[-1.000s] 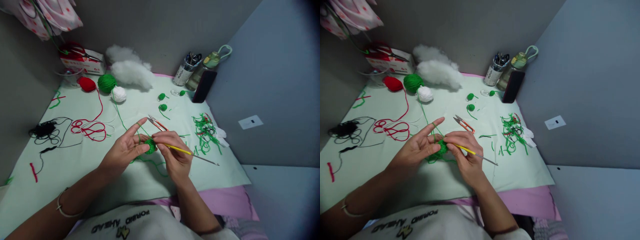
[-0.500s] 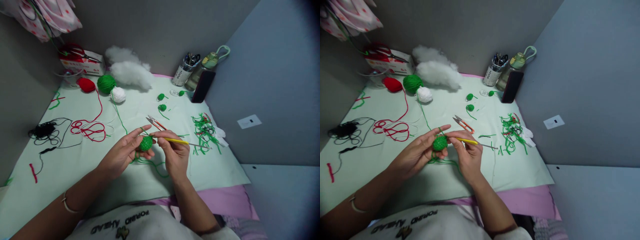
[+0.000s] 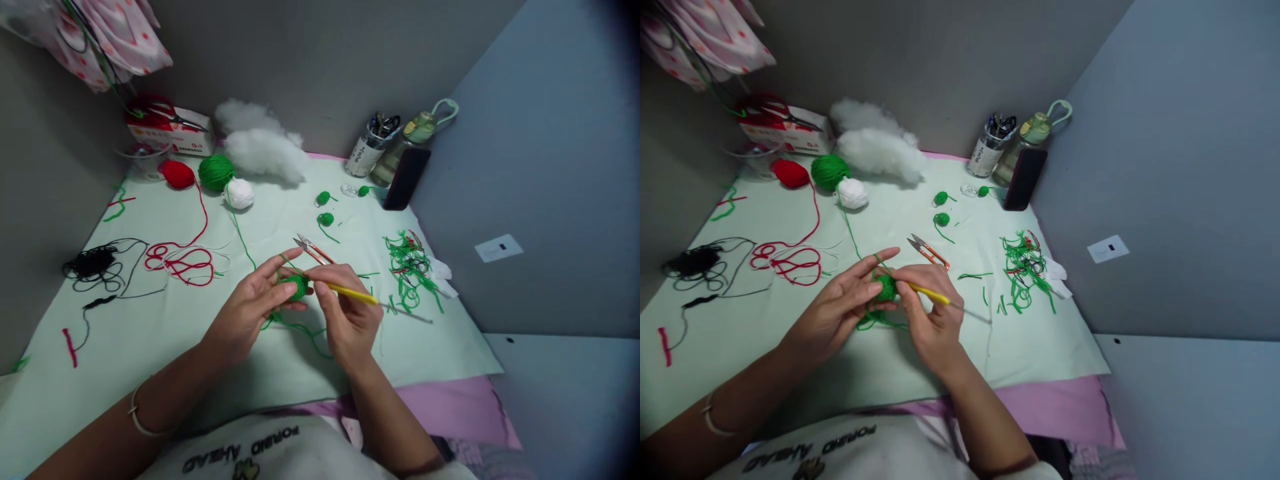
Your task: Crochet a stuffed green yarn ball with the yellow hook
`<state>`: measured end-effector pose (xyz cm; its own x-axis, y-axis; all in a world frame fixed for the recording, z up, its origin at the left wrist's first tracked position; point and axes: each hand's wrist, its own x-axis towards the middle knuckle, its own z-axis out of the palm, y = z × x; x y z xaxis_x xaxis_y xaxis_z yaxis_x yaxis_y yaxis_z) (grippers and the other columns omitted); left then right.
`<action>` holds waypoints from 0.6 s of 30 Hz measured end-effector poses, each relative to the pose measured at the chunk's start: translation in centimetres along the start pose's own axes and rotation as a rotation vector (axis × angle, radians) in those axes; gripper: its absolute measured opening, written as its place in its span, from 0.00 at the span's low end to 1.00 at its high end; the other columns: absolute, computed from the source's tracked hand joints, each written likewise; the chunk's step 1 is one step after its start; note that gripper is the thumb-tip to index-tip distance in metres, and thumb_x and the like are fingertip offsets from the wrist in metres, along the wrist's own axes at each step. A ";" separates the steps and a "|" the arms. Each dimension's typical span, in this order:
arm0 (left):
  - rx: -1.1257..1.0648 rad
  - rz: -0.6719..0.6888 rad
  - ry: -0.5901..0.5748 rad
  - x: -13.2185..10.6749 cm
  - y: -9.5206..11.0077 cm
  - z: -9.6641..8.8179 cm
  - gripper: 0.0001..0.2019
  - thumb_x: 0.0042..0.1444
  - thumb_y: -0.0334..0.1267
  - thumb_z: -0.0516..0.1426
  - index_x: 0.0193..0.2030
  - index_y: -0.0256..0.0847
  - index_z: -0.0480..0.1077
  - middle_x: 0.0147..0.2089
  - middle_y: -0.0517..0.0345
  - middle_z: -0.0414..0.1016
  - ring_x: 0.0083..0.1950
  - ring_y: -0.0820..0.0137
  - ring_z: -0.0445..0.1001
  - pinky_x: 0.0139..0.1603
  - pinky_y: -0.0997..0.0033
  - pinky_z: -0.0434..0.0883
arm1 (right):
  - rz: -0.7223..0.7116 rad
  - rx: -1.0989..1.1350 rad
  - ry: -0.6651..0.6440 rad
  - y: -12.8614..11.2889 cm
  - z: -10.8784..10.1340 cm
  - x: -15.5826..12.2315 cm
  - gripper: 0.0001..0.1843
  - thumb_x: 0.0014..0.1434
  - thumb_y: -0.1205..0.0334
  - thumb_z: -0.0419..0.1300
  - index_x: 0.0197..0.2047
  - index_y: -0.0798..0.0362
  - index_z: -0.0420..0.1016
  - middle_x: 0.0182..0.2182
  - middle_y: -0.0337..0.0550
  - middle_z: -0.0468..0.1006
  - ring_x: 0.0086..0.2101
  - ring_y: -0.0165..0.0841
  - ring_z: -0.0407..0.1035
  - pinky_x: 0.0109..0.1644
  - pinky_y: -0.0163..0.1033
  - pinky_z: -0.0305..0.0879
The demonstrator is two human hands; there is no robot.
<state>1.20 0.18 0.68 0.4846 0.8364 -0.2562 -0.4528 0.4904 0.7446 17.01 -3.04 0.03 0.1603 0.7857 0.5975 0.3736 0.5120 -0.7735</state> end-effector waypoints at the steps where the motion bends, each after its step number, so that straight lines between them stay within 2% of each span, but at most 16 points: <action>1: -0.005 0.019 0.016 -0.1 0.0 0.3 0.27 0.58 0.37 0.71 0.65 0.45 0.76 0.44 0.57 0.81 0.45 0.69 0.79 0.45 0.72 0.77 | -0.082 -0.092 -0.016 0.1 0.1 -0.2 0.17 0.68 0.72 0.61 0.53 0.44 0.83 0.42 0.42 0.85 0.42 0.36 0.79 0.47 0.45 0.76; 4: -0.067 -0.005 0.038 -0.1 -0.1 1.0 0.26 0.57 0.35 0.71 0.63 0.44 0.77 0.40 0.58 0.81 0.41 0.72 0.77 0.42 0.76 0.75 | -0.281 -0.366 0.009 0.5 0.3 -0.9 0.22 0.67 0.72 0.62 0.58 0.41 0.81 0.46 0.46 0.84 0.44 0.38 0.78 0.46 0.46 0.76; 6: -0.145 -0.069 0.037 0.0 -0.1 1.2 0.20 0.59 0.36 0.69 0.58 0.41 0.81 0.42 0.55 0.82 0.39 0.72 0.76 0.38 0.76 0.75 | -0.293 -0.352 0.036 0.6 0.3 -1.1 0.22 0.67 0.71 0.63 0.59 0.39 0.81 0.47 0.46 0.84 0.45 0.38 0.78 0.47 0.46 0.77; 9: -0.252 -0.143 0.030 0.1 0.4 0.8 0.14 0.61 0.36 0.66 0.52 0.35 0.83 0.42 0.50 0.82 0.38 0.70 0.77 0.36 0.76 0.76 | -0.084 -0.046 0.086 0.4 -0.1 -0.5 0.16 0.68 0.69 0.62 0.52 0.40 0.84 0.41 0.42 0.85 0.40 0.36 0.78 0.43 0.44 0.76; 11: -0.278 -0.175 0.027 0.1 0.9 0.4 0.16 0.61 0.35 0.65 0.54 0.33 0.83 0.39 0.50 0.82 0.37 0.70 0.77 0.37 0.76 0.76 | 0.114 0.194 0.142 0.3 -0.5 0.1 0.10 0.69 0.66 0.63 0.46 0.43 0.86 0.36 0.41 0.84 0.34 0.33 0.76 0.38 0.41 0.74; 13: -0.248 -0.171 0.004 0.1 1.2 0.2 0.19 0.60 0.34 0.64 0.57 0.33 0.81 0.38 0.51 0.81 0.37 0.70 0.78 0.37 0.76 0.76 | 0.251 0.373 0.160 0.2 -0.6 0.6 0.07 0.69 0.61 0.64 0.42 0.46 0.86 0.33 0.40 0.83 0.29 0.31 0.74 0.33 0.39 0.72; 15: -0.188 -0.134 -0.024 -0.1 1.3 0.3 0.20 0.60 0.34 0.65 0.60 0.37 0.79 0.41 0.52 0.81 0.37 0.69 0.79 0.36 0.74 0.76 | 0.293 0.439 0.118 0.1 -0.5 0.9 0.06 0.68 0.59 0.65 0.41 0.46 0.86 0.35 0.40 0.84 0.30 0.31 0.75 0.34 0.39 0.73; 18: -0.093 -0.069 -0.031 -0.1 1.0 0.7 0.23 0.59 0.35 0.67 0.61 0.44 0.78 0.47 0.53 0.82 0.41 0.68 0.79 0.40 0.71 0.76 | 0.257 0.339 0.042 -0.3 0.0 0.9 0.06 0.68 0.61 0.65 0.43 0.46 0.86 0.38 0.41 0.87 0.36 0.33 0.78 0.38 0.40 0.76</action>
<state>1.17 0.43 1.90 0.5394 0.7925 -0.2845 -0.4845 0.5684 0.6650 17.04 -2.44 0.81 0.2489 0.8915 0.3785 -0.0035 0.3916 -0.9201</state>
